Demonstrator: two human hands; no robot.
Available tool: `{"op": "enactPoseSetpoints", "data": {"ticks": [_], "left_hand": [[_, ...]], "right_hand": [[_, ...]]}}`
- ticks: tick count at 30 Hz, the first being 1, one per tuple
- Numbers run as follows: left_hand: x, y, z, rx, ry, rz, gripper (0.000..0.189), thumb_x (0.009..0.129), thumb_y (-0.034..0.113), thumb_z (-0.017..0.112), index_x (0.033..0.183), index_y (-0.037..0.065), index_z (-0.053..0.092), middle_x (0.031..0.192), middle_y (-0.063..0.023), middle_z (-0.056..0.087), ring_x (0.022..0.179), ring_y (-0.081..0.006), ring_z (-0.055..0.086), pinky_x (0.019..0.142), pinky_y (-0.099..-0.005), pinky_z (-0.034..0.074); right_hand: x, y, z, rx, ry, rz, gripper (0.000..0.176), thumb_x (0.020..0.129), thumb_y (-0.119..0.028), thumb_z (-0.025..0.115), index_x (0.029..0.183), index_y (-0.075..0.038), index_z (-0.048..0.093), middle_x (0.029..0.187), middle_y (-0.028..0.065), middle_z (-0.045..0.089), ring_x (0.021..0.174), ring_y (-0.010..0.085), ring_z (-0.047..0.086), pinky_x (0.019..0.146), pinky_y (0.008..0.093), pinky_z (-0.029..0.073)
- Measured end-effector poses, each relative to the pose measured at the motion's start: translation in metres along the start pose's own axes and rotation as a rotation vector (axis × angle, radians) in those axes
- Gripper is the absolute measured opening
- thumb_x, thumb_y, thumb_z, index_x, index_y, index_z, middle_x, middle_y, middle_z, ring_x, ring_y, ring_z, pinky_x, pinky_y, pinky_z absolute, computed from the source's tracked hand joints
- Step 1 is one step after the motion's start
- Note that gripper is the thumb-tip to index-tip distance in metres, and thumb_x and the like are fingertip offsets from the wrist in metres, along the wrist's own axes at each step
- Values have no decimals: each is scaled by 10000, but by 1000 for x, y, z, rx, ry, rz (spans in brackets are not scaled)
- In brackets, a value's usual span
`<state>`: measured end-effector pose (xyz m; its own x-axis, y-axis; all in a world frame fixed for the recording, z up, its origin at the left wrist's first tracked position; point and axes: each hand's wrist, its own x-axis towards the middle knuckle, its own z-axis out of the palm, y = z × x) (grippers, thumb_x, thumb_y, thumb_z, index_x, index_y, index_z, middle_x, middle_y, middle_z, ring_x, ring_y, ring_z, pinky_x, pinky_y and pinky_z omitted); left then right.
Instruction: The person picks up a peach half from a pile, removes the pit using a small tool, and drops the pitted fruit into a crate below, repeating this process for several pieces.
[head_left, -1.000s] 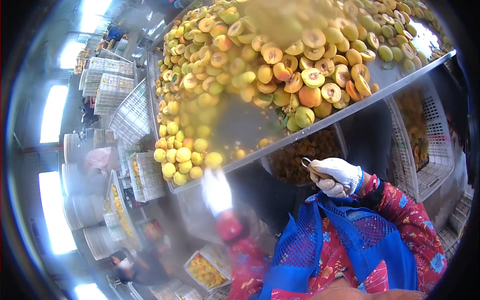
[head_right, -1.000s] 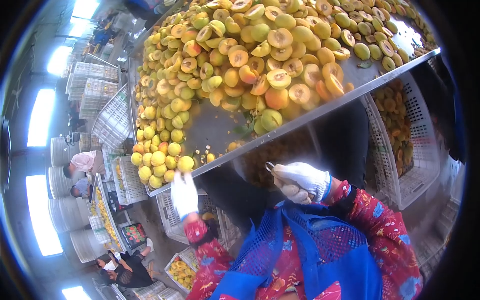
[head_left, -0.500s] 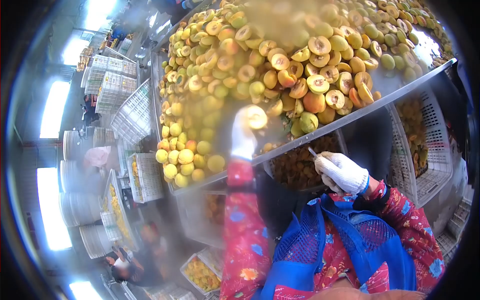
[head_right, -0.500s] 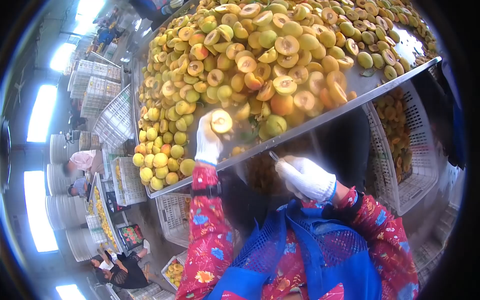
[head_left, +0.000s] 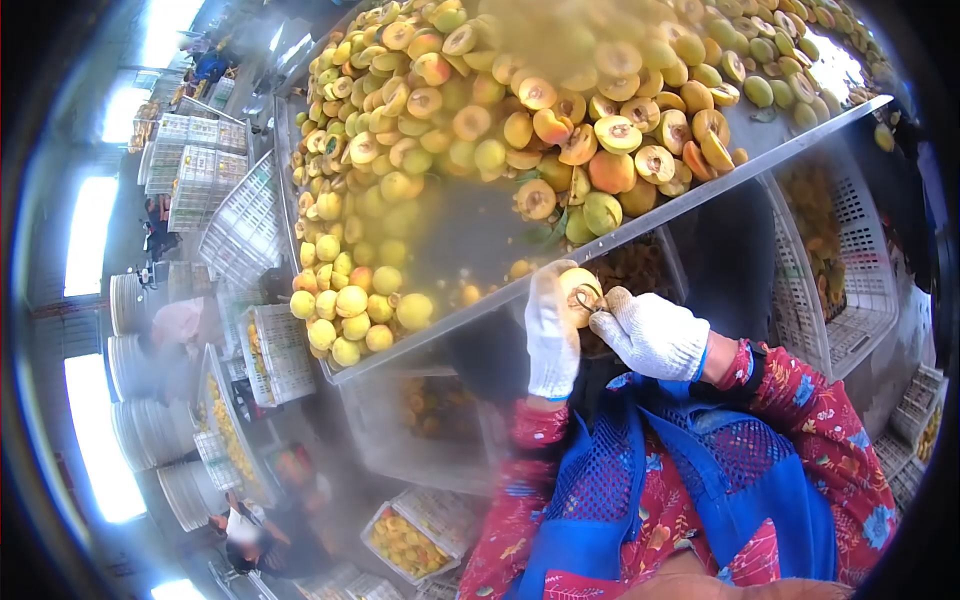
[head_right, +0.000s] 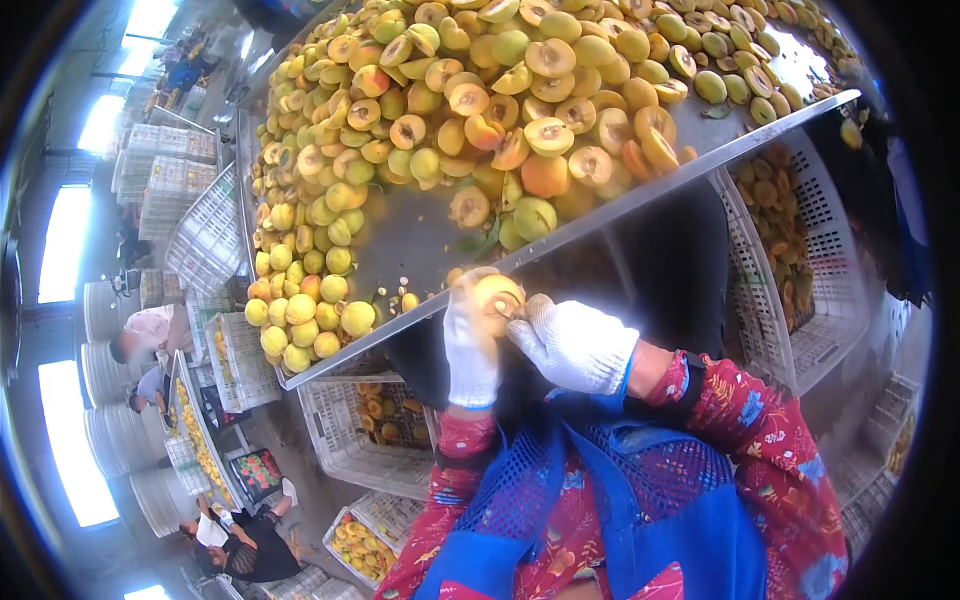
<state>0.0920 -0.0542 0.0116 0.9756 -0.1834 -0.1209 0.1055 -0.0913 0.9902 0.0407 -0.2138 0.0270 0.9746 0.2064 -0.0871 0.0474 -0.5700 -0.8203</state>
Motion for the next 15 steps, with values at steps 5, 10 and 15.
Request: {"op": "enactPoseSetpoints", "data": {"ticks": [5,10,15], "left_hand": [[-14,4,17,165,181,64,377,1089,320,398,1147,19,617,1015,-138,652,918,-224,630,874,-360,514],[-16,-16,22,267,142,178,220,1040,192,526,1191,49,599,962,-187,692,878,-329,702,797,-417,550],[-26,-31,3,160,108,239,220,1014,208,589,1173,55,592,984,-212,690,914,-419,698,790,-437,557]], "right_hand": [[1,-26,-16,687,-311,453,422,1075,-457,441,973,-57,532,578,2,504,405,89,469,361,263,399],[-9,8,-8,1103,-467,560,495,1051,-530,474,898,-68,569,544,-17,447,378,106,424,337,244,327],[-7,20,7,1897,-662,830,507,1106,-463,313,931,-53,554,536,-39,363,317,78,306,283,245,232]]}}
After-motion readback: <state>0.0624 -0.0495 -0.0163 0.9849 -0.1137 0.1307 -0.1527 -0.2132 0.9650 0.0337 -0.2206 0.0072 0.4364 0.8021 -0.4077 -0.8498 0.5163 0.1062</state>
